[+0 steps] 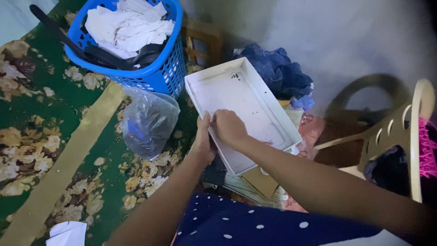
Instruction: The person sorts through a cluttered pile of items on a table, placing clothes into a blue laundry basket and organizing various small objects like a keyboard, mouse, and stationery into a white box. The person also moves a plastic bag and a cardboard box.
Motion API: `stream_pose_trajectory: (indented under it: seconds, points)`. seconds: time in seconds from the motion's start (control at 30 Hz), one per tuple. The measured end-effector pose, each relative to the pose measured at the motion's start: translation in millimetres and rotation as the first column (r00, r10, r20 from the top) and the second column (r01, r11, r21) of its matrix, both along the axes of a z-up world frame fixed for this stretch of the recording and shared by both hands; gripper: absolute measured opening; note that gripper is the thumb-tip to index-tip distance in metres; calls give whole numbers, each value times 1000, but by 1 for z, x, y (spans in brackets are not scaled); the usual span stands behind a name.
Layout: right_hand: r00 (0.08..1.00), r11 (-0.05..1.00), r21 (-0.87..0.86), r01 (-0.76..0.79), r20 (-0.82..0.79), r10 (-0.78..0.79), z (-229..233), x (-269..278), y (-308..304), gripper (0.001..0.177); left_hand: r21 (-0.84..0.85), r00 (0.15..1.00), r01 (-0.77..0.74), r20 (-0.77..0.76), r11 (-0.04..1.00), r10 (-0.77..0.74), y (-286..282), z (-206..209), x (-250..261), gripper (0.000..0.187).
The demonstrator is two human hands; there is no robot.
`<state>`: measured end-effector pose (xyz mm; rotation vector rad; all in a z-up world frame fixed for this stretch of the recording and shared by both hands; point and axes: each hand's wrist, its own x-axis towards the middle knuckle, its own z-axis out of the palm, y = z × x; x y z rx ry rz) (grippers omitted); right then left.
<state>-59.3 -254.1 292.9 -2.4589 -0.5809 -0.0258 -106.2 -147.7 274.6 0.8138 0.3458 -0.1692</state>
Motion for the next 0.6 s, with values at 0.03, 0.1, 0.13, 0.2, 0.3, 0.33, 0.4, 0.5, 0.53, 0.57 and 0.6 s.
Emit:
stream_pose_trajectory:
  seconds: [0.03,0.1,0.13,0.2,0.3,0.33,0.4,0.5,0.53,0.57,0.6]
  points:
    - [999,999,-44,-26,29,28,-5,-2,2,18,3,1000,-5,-12,1000,5,0,-1,-2,64]
    - [993,988,-135,-75,85,86,-19,-1,4,20,9,999,-15,-33,1000,16,-2,-4,-5,64]
    - [990,988,-129,-89,101,103,-26,1,4,20,-12,1000,-21,3,1000,21,-1,-5,-7,64]
    - [982,986,-119,-118,136,134,-41,6,-1,19,-53,997,-30,74,998,34,-1,-9,-9,64]
    - [978,981,88,-173,132,161,-52,33,-16,14,10,995,-79,56,997,79,7,-12,-8,63]
    - [992,980,176,-96,-65,109,-54,40,-29,16,-15,994,-88,67,996,89,12,-12,-6,63]
    - [963,974,228,-13,-259,74,-52,60,-58,17,-66,991,-100,87,993,105,24,-12,-4,62]
    - [907,958,285,-33,-394,149,-46,75,-100,21,-23,989,-132,66,991,133,41,-11,-3,63]
    - [869,946,323,-34,-459,188,-44,75,-108,24,-9,984,-145,105,989,145,46,-11,-4,61]
    - [902,955,245,-166,-354,247,-41,72,-112,24,6,977,-159,144,987,156,50,-11,-5,60]
    - [916,947,150,-284,-251,314,-38,67,-114,24,19,969,-170,183,985,164,53,-11,-6,59]
